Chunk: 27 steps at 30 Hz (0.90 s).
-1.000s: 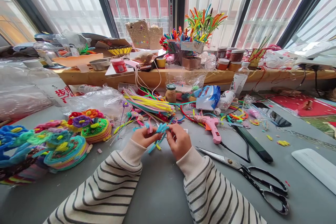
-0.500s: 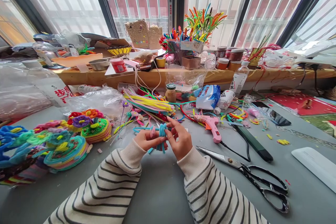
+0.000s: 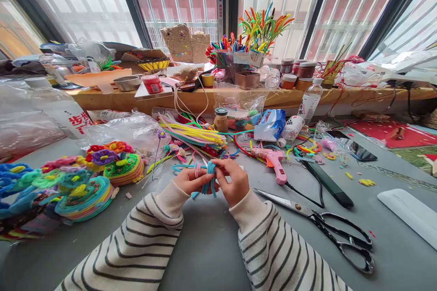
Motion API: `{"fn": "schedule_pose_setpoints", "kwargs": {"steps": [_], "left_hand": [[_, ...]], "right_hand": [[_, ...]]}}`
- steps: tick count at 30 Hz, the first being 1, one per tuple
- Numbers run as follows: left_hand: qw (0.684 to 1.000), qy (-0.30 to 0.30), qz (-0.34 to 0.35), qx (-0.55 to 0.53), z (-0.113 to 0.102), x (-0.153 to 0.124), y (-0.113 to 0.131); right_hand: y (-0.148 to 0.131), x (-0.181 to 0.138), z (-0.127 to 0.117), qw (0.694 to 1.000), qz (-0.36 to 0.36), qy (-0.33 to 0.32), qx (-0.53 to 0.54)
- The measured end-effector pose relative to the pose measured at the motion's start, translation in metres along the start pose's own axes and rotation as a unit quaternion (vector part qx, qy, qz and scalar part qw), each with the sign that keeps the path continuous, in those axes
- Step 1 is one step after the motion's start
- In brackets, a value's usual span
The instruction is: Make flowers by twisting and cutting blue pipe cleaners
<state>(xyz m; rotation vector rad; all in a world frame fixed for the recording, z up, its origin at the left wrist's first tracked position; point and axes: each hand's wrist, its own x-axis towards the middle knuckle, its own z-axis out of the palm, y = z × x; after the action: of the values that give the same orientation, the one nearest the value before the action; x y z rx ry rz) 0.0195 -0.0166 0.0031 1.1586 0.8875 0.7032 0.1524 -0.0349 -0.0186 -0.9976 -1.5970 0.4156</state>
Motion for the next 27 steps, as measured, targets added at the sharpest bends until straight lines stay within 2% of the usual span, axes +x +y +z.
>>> {"fn": "schedule_pose_setpoints", "kwargs": {"steps": [6, 10, 16, 23, 27], "left_hand": [[1.000, -0.017, -0.024, 0.000, -0.0029, 0.0016, -0.0014], [0.999, -0.029, 0.002, 0.015, -0.0029, 0.0006, -0.0010], [0.999, -0.010, 0.027, 0.018, 0.0004, -0.0021, 0.0019], [0.999, -0.020, 0.046, -0.007, -0.0014, 0.0047, -0.0030], [0.998, 0.005, 0.057, -0.026, -0.0027, 0.0049, -0.0019]], "right_hand": [[-0.0006, 0.0010, 0.0000, 0.999, -0.020, -0.032, -0.005], [-0.0004, 0.0020, -0.0014, 0.998, -0.041, -0.050, -0.016], [-0.0014, 0.0039, -0.0037, 0.996, -0.055, -0.059, -0.021], [-0.0017, 0.0002, 0.0004, 0.997, 0.048, -0.049, 0.038], [-0.0025, -0.0003, 0.0019, 0.997, 0.066, -0.030, 0.024]]}}
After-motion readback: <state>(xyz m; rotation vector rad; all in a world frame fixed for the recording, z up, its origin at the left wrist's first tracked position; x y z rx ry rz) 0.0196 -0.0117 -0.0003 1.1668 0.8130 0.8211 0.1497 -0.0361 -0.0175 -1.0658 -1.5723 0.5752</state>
